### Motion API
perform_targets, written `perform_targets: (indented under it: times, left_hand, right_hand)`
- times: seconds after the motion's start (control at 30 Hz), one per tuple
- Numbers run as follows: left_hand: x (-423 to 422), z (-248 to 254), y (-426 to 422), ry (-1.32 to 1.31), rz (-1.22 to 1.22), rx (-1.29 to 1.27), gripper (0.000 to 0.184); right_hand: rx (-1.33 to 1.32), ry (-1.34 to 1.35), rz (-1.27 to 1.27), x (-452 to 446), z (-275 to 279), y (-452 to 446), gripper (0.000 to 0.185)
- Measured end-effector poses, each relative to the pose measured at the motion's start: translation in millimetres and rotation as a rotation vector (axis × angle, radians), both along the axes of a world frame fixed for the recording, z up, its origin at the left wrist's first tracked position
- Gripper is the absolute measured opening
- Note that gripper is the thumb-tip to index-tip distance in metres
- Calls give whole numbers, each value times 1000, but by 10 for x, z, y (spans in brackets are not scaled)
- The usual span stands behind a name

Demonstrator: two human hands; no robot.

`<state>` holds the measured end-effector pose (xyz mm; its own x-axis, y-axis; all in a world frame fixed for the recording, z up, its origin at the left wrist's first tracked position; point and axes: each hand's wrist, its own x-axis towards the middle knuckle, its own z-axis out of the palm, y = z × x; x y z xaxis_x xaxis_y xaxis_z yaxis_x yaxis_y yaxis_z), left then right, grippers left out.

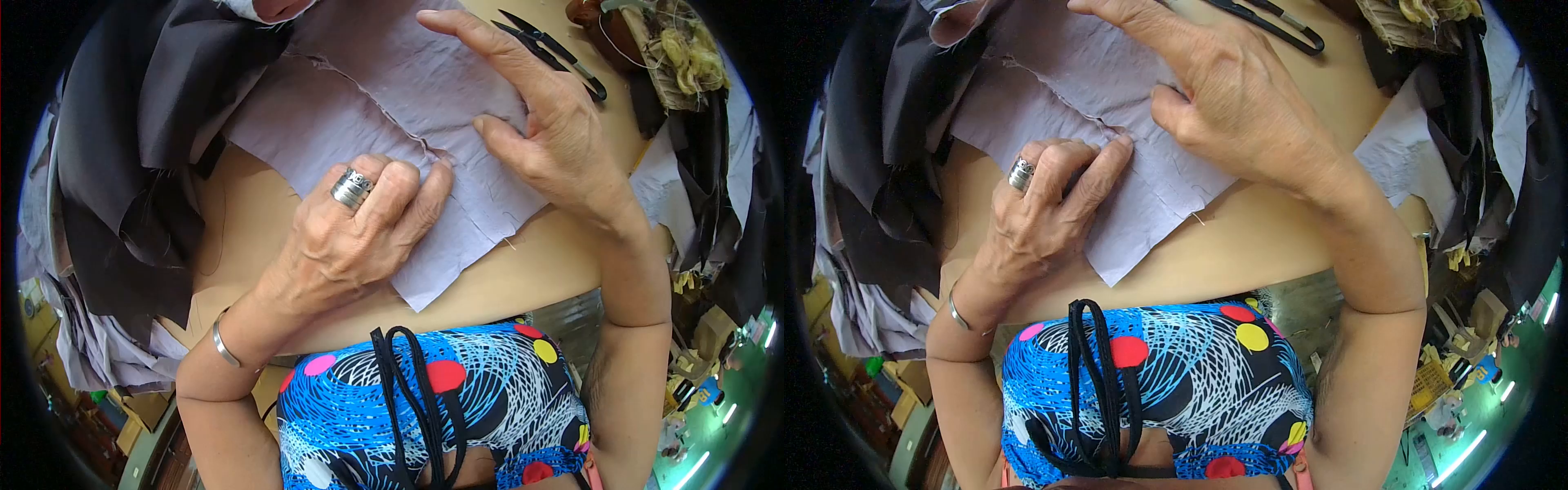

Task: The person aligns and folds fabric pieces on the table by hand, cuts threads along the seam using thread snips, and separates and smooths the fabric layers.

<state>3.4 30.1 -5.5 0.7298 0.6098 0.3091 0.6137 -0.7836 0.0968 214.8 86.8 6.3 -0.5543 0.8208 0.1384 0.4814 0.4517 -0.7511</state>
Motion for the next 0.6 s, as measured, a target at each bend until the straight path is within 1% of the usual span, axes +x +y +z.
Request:
perform_targets:
  times: [0.1, 0.3, 0.37, 0.4, 0.47, 0.5, 0.57, 0.6]
  left_hand:
    - [0, -82, 28, -18, -22, 120, 42]
    - [-10, -106, 42, -48, -63, 115, 42]
    - [-14, -123, 42, -64, -65, 116, 42]
    - [-10, -126, 42, -71, -67, 116, 42]
    - [-8, -120, 42, -91, -68, 79, 43]
    - [-8, -118, 45, -101, -70, 61, 43]
    - [-13, -113, 47, -99, -70, 64, 43]
    - [-18, -110, 46, -96, -70, 64, 43]
  right_hand:
    - [14, -52, -7, 9, 27, -20, 81]
    - [-5, -18, 1, 22, 40, -20, 78]
    - [106, 35, 11, 24, -6, 7, 76]
    - [210, 86, 10, 18, -75, 24, 76]
    - [179, 115, -7, -9, -83, 13, 74]
    - [45, 95, -23, -32, -32, -25, 74]
    - [-16, 45, -41, -35, 12, -36, 73]
    - [57, 16, -42, -23, 17, -32, 73]
